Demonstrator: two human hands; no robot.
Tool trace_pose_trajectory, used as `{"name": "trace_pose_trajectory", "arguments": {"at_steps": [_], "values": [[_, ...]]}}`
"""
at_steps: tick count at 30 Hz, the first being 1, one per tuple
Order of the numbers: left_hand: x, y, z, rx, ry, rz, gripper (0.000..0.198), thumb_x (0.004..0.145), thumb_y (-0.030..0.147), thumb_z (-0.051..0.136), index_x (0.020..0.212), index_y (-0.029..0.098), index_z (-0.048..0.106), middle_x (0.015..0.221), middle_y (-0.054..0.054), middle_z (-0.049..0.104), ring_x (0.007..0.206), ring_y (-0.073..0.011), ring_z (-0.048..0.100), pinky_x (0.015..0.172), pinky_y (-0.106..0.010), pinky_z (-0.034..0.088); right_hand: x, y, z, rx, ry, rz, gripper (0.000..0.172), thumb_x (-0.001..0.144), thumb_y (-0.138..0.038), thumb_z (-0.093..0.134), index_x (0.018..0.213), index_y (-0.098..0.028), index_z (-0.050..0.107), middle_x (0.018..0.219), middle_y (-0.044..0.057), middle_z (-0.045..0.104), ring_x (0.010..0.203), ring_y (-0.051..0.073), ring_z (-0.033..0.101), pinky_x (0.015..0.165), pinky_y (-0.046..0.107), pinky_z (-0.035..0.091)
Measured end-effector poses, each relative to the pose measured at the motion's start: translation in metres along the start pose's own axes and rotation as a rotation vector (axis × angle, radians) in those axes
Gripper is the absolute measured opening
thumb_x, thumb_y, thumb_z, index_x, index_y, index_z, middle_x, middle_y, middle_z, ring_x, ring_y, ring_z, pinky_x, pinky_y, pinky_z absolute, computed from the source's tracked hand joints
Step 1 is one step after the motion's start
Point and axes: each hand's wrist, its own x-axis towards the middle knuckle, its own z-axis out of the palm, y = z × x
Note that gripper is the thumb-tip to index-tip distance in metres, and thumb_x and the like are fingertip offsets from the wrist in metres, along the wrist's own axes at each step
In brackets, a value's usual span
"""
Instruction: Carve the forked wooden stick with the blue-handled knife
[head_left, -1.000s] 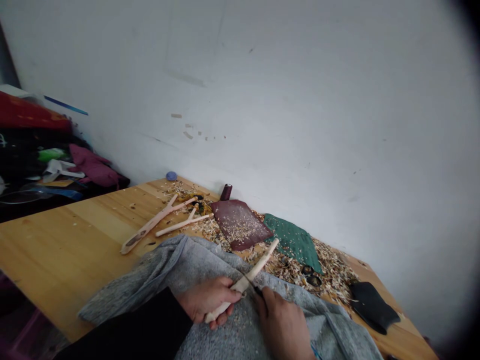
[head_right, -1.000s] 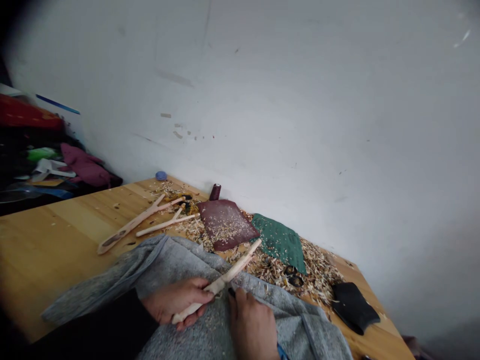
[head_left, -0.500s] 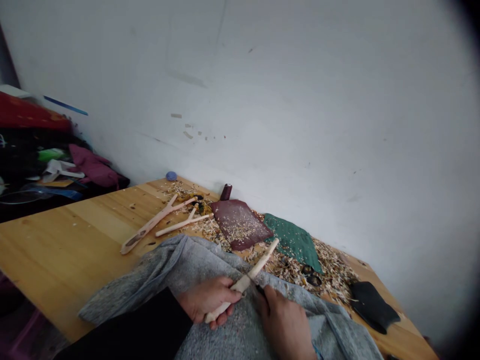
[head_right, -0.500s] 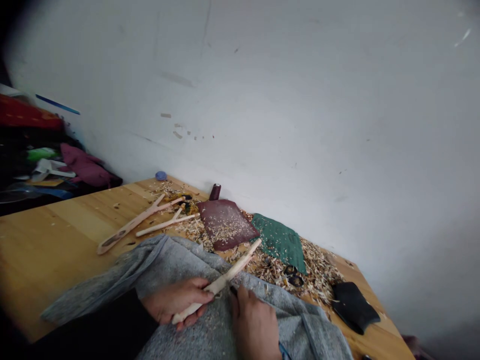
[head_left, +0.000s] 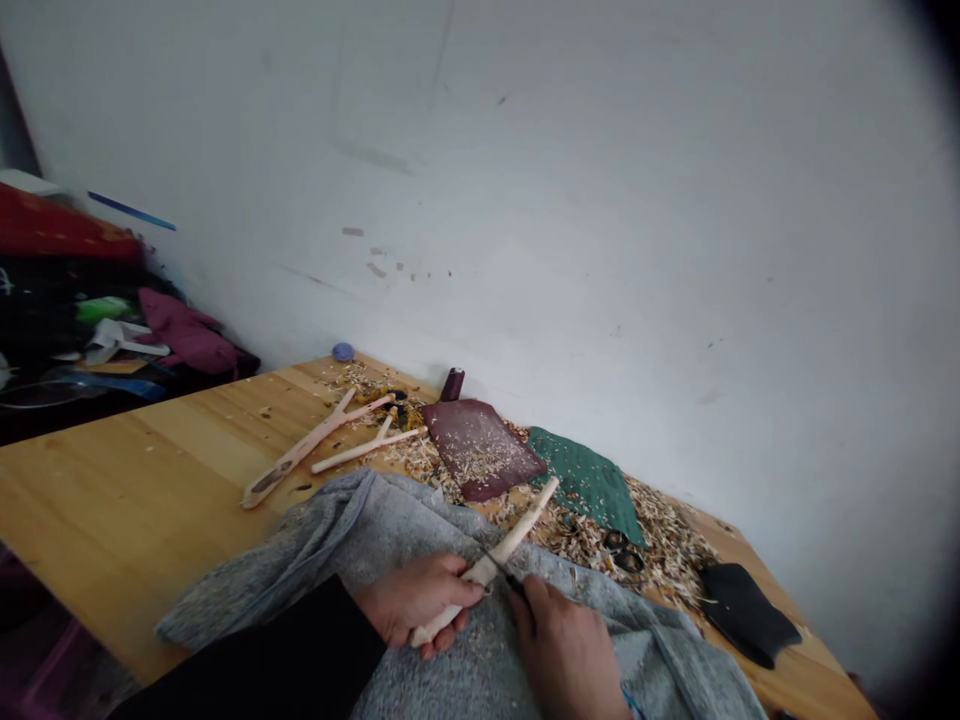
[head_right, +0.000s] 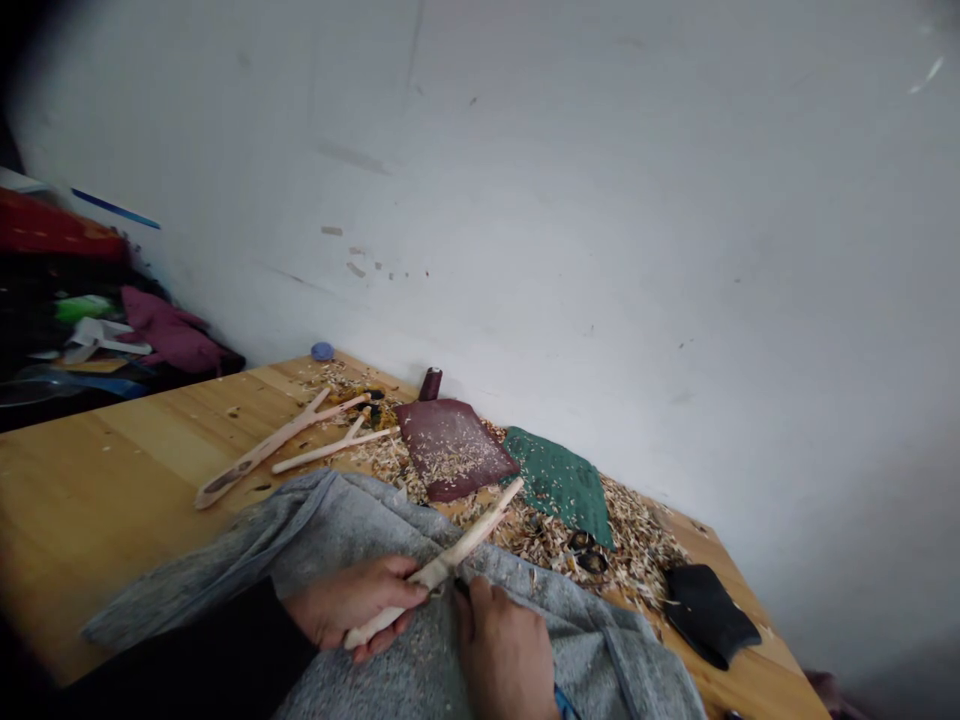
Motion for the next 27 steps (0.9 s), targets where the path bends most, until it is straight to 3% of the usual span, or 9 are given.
{"name": "trace_pose_trajectory", "arguments": {"at_steps": [4,11,18,24,27], "values": [[-0.004,0.001,0.002,-0.012,0.016,0.012,0.016,0.086,0.038,0.054,0.086,0.024,0.047,0.064,0.005,0.052,0.041,-0.0074,0.041,0.045,-0.022,0.03,0.004,0.009,-0.01,-0.042,-0.016,0.157,0.027,0.103,-0.029,0.039,0.095,-0.025,0.065,0.081,0.002,0.076,0.067,0.019,0.073,0.05,0.025,0.037],[-0.005,0.004,0.002,-0.006,0.024,-0.013,0.012,0.086,0.034,0.052,0.09,0.024,0.046,0.063,0.006,0.051,0.04,-0.0075,0.041,0.043,-0.021,0.031,-0.001,-0.007,0.003,0.004,-0.037,-0.112,0.021,0.099,-0.027,0.046,0.093,-0.027,0.066,0.082,-0.001,0.075,0.069,0.018,0.072,0.055,0.025,0.041],[0.007,-0.006,-0.001,-0.001,-0.006,0.012,0.025,0.081,0.041,0.058,0.091,0.023,0.045,0.063,0.005,0.053,0.038,-0.009,0.041,0.04,-0.023,0.032,0.004,0.011,-0.007,-0.049,0.026,0.136,0.025,0.102,-0.03,0.043,0.093,-0.026,0.065,0.078,0.0,0.075,0.063,0.018,0.072,0.05,0.024,0.038],[0.005,-0.002,0.0,0.026,0.013,-0.037,0.013,0.085,0.033,0.05,0.092,0.023,0.045,0.062,0.006,0.052,0.039,-0.0097,0.041,0.039,-0.024,0.034,-0.001,-0.004,0.003,-0.016,-0.013,-0.079,0.021,0.099,-0.027,0.047,0.091,-0.027,0.067,0.079,-0.001,0.075,0.067,0.019,0.073,0.054,0.025,0.043],[0.003,0.001,0.001,0.033,0.011,-0.027,0.01,0.086,0.032,0.049,0.09,0.023,0.045,0.061,0.006,0.051,0.039,-0.0093,0.041,0.039,-0.023,0.033,-0.002,-0.005,0.001,-0.006,0.001,-0.067,0.023,0.1,-0.029,0.045,0.092,-0.027,0.067,0.08,0.0,0.075,0.067,0.018,0.072,0.054,0.025,0.044]]}}
